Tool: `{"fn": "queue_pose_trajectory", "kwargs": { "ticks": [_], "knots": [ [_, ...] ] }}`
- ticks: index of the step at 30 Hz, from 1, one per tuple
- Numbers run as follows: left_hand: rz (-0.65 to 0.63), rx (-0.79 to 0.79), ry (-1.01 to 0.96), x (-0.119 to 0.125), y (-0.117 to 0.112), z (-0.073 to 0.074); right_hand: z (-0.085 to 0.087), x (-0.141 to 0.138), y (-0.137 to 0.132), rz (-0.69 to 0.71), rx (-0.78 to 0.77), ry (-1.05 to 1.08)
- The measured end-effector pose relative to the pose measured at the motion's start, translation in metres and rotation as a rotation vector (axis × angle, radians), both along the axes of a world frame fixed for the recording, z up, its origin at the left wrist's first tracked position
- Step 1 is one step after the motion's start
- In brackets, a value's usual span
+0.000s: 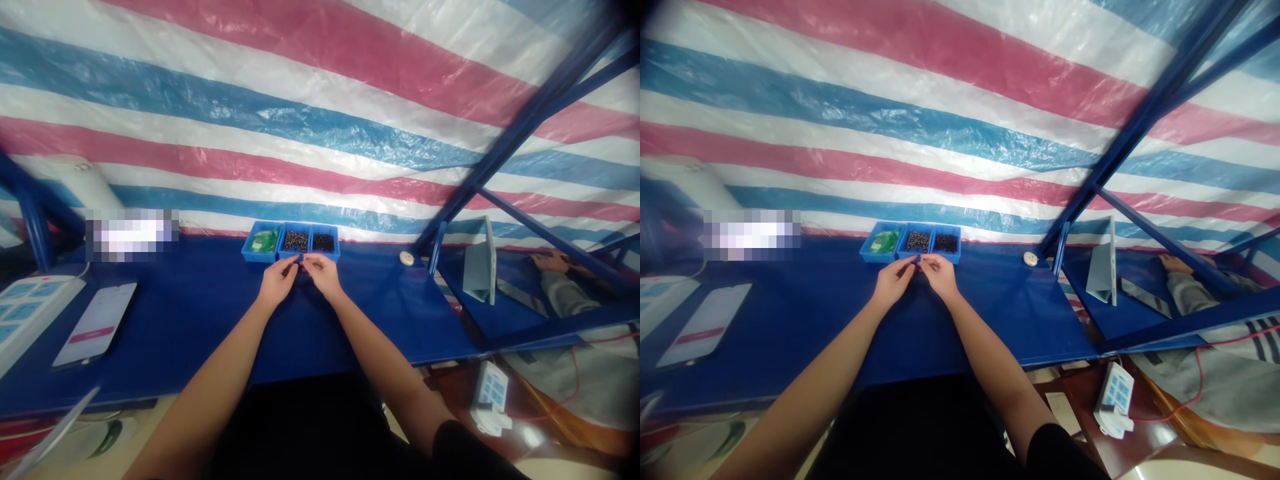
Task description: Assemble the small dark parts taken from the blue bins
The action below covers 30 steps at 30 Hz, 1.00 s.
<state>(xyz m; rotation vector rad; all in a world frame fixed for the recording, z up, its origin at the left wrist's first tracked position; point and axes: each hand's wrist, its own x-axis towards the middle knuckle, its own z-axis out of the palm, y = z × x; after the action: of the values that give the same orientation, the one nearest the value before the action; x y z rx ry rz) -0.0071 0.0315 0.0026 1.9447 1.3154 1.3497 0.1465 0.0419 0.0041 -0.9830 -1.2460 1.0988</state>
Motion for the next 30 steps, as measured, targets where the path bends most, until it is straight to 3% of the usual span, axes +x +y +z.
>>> {"fn": "queue_pose_trajectory", "kwargs": {
  "ticks": [6,11,15,22,30],
  "knots": [
    [-0.018,0.040,0.044,0.000,-0.002,0.003,0.000,0.000,0.000,0.025,-0.059,-0.021],
    [-0.004,0.080,0.087,0.000,-0.005,0.008,0.001,0.001,0.000,0.038,0.003,-0.031],
    [-0.018,0.046,0.106,0.000,-0.007,0.012,0.002,0.002,0.000,0.054,0.080,-0.087],
    [-0.088,-0.027,0.082,0.001,-0.010,0.017,0.006,0.003,-0.003,0.102,0.068,-0.141],
    [-0.010,-0.075,0.033,0.003,-0.012,0.016,0.009,0.006,-0.003,0.052,0.063,-0.167]
  ]
}}
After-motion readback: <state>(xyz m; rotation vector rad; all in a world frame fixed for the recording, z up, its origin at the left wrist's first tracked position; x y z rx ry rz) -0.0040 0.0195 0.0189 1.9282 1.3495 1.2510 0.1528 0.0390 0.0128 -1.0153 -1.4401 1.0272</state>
